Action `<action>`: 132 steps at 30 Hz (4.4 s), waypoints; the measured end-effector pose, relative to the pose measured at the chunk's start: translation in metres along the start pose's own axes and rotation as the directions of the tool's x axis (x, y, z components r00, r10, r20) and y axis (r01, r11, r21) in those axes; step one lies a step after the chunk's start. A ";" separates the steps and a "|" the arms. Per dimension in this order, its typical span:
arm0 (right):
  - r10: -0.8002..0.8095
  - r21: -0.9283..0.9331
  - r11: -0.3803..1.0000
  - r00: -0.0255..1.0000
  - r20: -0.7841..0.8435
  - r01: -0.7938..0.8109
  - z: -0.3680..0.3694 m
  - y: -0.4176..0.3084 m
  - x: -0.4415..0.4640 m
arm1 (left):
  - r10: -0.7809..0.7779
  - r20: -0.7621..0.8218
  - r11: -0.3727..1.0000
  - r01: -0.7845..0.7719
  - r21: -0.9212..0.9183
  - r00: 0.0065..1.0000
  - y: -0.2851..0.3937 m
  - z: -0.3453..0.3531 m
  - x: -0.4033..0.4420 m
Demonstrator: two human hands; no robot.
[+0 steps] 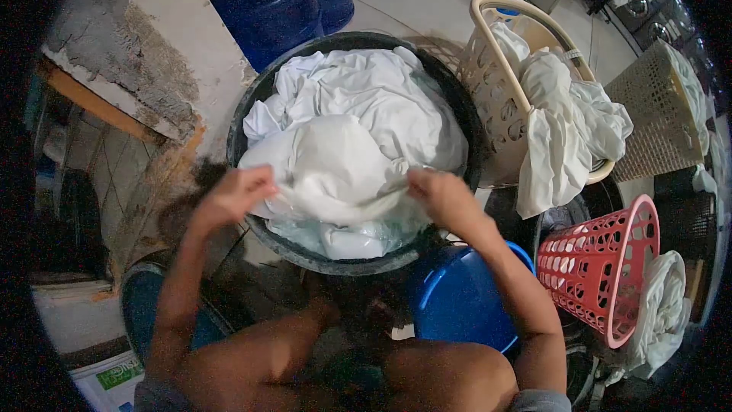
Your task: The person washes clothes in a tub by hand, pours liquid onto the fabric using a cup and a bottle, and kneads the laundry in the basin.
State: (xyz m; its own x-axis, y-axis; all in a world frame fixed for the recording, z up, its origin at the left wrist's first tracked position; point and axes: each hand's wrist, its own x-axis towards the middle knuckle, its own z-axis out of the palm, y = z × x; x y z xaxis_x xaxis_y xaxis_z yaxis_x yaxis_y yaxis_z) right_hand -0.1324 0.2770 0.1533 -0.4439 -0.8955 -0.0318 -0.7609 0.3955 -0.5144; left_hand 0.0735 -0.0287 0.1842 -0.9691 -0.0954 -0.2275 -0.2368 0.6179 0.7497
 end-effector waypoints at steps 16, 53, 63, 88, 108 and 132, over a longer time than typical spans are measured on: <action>0.017 0.287 0.887 0.594 -0.804 0.362 -0.190 -0.083 -0.025 | 0.308 -0.846 0.825 -0.566 0.009 0.435 0.120 -0.127 -0.058; -0.053 -0.339 0.884 0.791 0.610 0.321 0.061 0.057 0.080 | -0.106 -0.185 0.817 0.192 0.544 0.977 -0.170 0.164 0.123; -0.192 -0.276 0.899 0.874 0.446 0.339 0.109 -0.076 0.107 | 0.092 0.073 0.992 -0.098 0.085 0.993 -0.124 0.067 0.074; -0.010 -0.410 0.890 0.907 0.420 0.200 0.065 -0.049 0.042 | -0.286 -0.143 0.629 0.298 0.718 0.948 -0.109 0.123 0.098; -0.094 -0.292 0.944 0.974 0.206 0.153 0.093 -0.028 0.040 | 0.052 0.142 0.930 -0.099 0.354 0.989 -0.006 0.060 0.059; -0.143 -0.470 0.845 0.955 0.259 0.255 0.152 0.171 0.153 | -0.021 0.235 0.938 -0.062 0.341 0.972 -0.030 0.077 0.107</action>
State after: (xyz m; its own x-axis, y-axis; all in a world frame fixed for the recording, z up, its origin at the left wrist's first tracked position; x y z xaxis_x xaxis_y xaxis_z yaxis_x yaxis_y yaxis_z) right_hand -0.2587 0.1767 -0.0704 -0.1921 -0.9649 -0.1788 -0.9785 0.2022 -0.0396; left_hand -0.0174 0.0028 0.0892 -0.9204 0.0777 -0.3832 -0.1386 0.8515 0.5057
